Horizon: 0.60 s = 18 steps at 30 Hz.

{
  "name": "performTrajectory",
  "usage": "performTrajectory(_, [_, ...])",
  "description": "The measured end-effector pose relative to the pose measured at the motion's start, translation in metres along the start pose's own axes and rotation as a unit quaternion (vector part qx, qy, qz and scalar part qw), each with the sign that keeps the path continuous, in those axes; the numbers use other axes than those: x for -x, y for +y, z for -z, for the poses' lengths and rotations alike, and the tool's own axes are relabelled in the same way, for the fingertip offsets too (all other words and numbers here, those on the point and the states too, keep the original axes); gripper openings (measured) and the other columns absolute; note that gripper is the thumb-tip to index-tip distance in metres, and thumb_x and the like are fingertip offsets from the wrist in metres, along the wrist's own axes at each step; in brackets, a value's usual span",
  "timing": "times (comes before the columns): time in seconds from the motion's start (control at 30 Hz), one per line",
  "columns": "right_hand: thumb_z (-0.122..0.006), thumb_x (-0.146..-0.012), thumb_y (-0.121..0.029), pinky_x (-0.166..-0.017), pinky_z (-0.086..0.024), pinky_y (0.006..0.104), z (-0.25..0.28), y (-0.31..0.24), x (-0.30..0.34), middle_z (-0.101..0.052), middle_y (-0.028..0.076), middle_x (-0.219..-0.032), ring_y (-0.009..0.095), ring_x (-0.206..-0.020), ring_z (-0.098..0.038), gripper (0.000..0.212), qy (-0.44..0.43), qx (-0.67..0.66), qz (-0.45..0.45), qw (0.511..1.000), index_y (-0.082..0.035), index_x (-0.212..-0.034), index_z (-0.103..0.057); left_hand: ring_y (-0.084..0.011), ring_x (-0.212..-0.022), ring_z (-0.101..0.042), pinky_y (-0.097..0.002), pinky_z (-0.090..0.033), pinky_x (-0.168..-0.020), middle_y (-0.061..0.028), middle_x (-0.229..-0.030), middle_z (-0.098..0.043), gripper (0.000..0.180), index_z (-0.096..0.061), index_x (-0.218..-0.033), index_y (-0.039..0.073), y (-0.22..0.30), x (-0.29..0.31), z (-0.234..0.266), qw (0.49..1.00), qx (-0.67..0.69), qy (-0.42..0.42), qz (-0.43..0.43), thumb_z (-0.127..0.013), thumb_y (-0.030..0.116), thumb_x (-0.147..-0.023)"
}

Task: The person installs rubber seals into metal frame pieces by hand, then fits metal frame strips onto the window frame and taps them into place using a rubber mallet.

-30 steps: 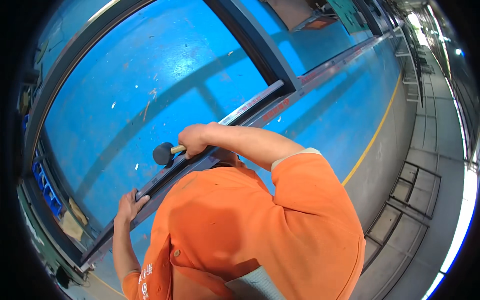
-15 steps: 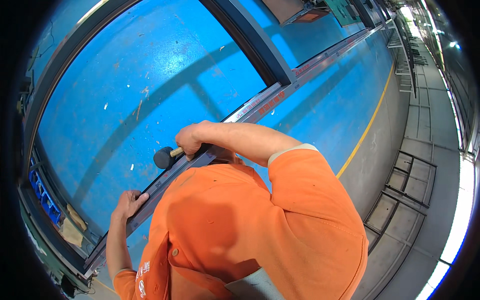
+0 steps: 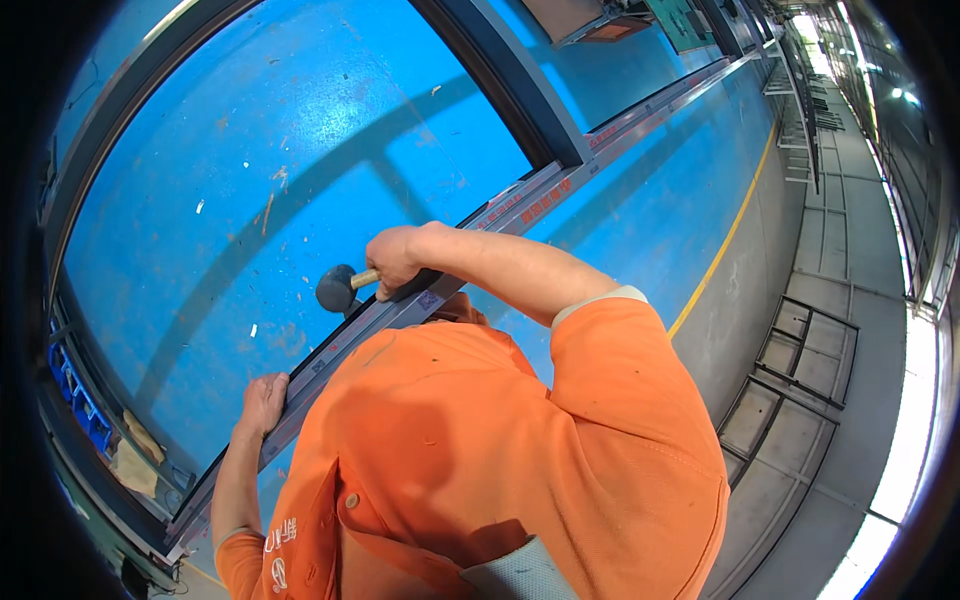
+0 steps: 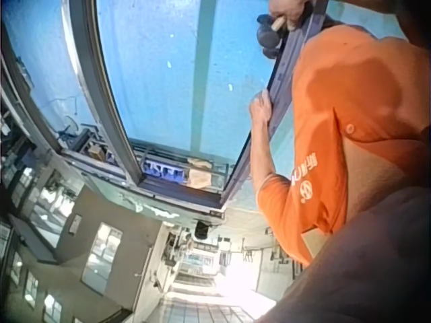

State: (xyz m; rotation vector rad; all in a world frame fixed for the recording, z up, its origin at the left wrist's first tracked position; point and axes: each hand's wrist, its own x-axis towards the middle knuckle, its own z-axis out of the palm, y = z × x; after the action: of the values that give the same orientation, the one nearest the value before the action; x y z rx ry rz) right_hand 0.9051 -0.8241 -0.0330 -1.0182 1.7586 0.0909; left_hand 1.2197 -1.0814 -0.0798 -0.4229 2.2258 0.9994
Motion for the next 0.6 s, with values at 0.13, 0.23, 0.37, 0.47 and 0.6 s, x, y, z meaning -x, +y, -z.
performTrajectory(0.13, [-0.079,-0.083,-0.028,-0.071,-0.053,0.0455,0.021,0.018,0.03,-0.07,0.011,-0.081,0.036,-0.074,-0.065,0.024,0.098,0.042,-0.016,0.994,-0.007,-0.092,-0.072,-0.0435,-0.071,-0.054,-0.0496,-0.045,-0.071,-0.0215,-0.082,-0.067,0.05,-0.063,-0.082,0.0,0.0,-0.001,-0.001,1.0,0.0,-0.002,-0.005,-0.043,0.041,-0.102])
performTrajectory(0.23, [-0.077,-0.087,-0.024,-0.073,-0.053,0.0448,0.029,0.049,0.051,-0.071,0.012,-0.084,0.036,-0.076,-0.066,0.02,0.131,0.053,-0.036,0.989,-0.006,-0.095,-0.071,-0.044,-0.072,-0.054,-0.0494,-0.045,-0.071,-0.0221,-0.083,-0.066,0.049,-0.063,-0.083,-0.001,0.006,-0.002,0.003,1.0,0.013,-0.007,0.003,-0.043,0.04,-0.101])
performTrajectory(0.37, [-0.069,-0.094,-0.017,-0.077,-0.052,0.043,0.061,0.085,0.093,-0.071,0.013,-0.092,0.033,-0.078,-0.065,0.017,0.126,0.006,-0.091,0.988,-0.003,-0.104,-0.07,-0.0441,-0.072,-0.054,-0.0495,-0.044,-0.071,-0.0221,-0.082,-0.066,0.047,-0.063,-0.082,-0.001,0.005,-0.002,0.002,1.0,0.018,0.004,0.005,-0.043,0.038,-0.1])
performTrajectory(0.47, [-0.065,-0.096,-0.016,-0.075,-0.052,0.0413,0.086,0.099,0.108,-0.072,0.013,-0.091,0.032,-0.075,-0.064,0.02,0.056,0.055,-0.203,0.976,-0.002,-0.106,-0.073,-0.044,-0.072,-0.054,-0.0494,-0.044,-0.071,-0.022,-0.082,-0.066,0.047,-0.063,-0.081,-0.001,0.007,0.0,0.001,1.0,0.019,0.007,0.011,-0.043,0.037,-0.1])
performTrajectory(0.6, [-0.064,-0.095,-0.015,-0.073,-0.052,0.0408,0.086,0.111,0.116,-0.073,0.013,-0.09,0.032,-0.072,-0.062,0.021,0.051,0.034,-0.183,0.981,-0.001,-0.106,-0.075,-0.0438,-0.072,-0.053,-0.0494,-0.044,-0.071,-0.0219,-0.082,-0.066,0.046,-0.062,-0.08,-0.001,0.01,0.0,0.001,1.0,0.02,0.011,0.01,-0.044,0.036,-0.099])
